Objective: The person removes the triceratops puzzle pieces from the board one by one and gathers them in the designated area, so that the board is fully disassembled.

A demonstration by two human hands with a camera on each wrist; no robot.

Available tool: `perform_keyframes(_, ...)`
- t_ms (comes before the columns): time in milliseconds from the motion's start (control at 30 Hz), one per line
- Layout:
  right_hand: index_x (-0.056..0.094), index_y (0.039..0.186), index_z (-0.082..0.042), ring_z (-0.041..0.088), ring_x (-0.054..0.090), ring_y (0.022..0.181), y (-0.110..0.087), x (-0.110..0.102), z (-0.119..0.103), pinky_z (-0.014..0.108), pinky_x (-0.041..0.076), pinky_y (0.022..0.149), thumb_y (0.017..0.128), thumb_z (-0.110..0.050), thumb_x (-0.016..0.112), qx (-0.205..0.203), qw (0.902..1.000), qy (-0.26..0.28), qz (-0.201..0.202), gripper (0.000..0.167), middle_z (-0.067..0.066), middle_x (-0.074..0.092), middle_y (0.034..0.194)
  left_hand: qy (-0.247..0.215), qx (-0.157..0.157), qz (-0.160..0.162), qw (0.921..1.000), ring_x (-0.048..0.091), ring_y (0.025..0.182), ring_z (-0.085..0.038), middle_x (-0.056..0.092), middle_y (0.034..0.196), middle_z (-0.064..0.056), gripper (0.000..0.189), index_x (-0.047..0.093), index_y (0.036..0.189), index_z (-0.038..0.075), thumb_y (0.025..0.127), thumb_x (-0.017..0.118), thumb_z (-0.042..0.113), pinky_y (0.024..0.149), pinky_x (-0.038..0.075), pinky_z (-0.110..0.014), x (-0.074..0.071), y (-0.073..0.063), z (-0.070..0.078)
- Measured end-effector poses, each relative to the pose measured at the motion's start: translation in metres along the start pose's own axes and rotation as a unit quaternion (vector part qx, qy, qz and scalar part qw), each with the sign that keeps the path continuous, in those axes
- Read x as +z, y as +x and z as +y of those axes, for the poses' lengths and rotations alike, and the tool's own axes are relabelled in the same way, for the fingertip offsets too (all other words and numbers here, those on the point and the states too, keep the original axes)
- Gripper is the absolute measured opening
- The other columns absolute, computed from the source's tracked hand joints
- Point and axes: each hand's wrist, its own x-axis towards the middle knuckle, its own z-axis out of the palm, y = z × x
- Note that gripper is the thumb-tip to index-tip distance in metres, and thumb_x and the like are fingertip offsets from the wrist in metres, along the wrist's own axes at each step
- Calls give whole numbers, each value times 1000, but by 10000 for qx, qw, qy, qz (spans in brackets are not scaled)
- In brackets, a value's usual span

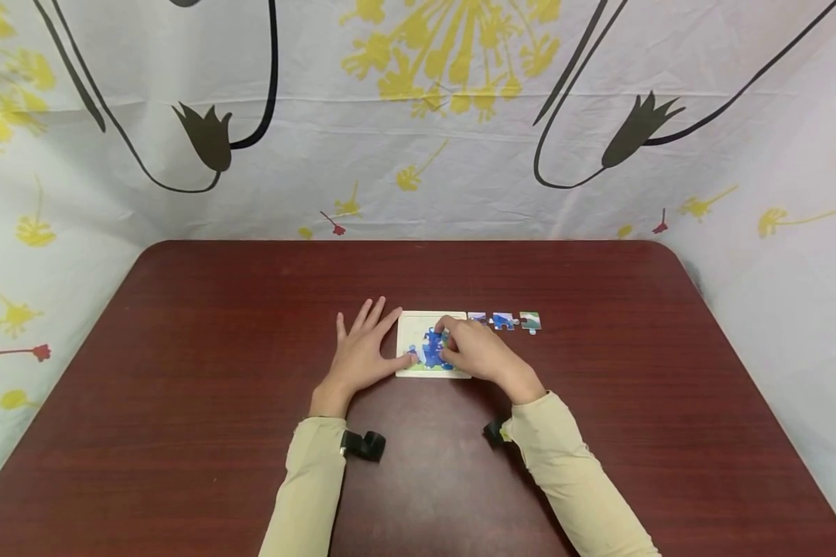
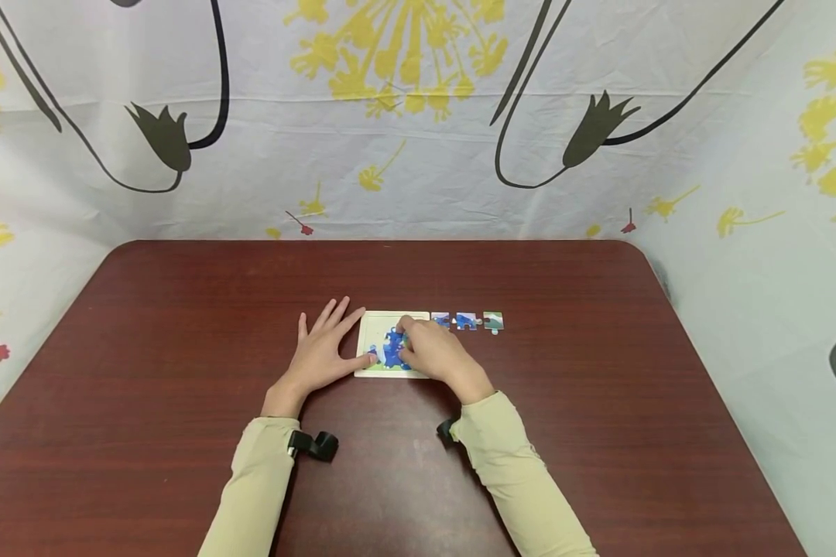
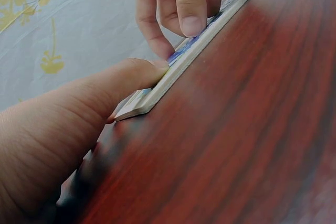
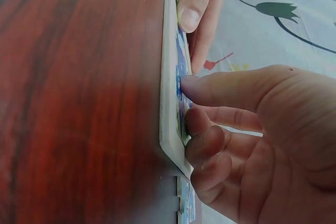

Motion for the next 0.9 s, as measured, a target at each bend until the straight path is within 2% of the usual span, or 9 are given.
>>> perform_keyframes(200,52,109,-3,8,48,55,-1,0,0,26,41,54,85,-8,66,-134,9999,34,78,28,-4,54,67,-28,1,1,10000,9,141,-25,20,153,-7,86,36,145,21,75,62,64,104,-6,-61,-1,0,0)
perform_keyframes(533,49,103,-4,11,45,56,0,0,-1,27,39,54,81,-8,71,0,9993,240,283,31,-3,51,68,-10,-20,-53,10000,8,141,-25,19,153,-7,87,36,145,20,75,61,65,104,-7,-60,-1,0,1)
perform_keyframes(633,51,103,-5,10,45,56,0,0,-2,26,38,53,81,-10,72,43,9994,139,311,31,-3,51,70,-14,-32,-57,10000,8,141,-25,19,153,-7,87,35,145,21,75,61,65,104,-7,-60,-1,0,1)
perform_keyframes(833,57,102,-8,8,46,55,-1,-2,-6,25,39,51,80,-15,73,-113,9973,-496,531,28,-5,51,70,19,-24,-51,10000,9,141,-26,20,153,-8,86,36,145,20,75,62,63,104,-6,-61,-1,0,1)
perform_keyframes(900,58,102,-8,8,46,54,-2,-3,-6,25,39,51,80,-17,74,-151,9968,-549,570,29,-5,52,70,28,-30,-68,10000,8,141,-25,19,153,-7,86,35,145,21,75,61,64,104,-6,-61,-1,0,1)
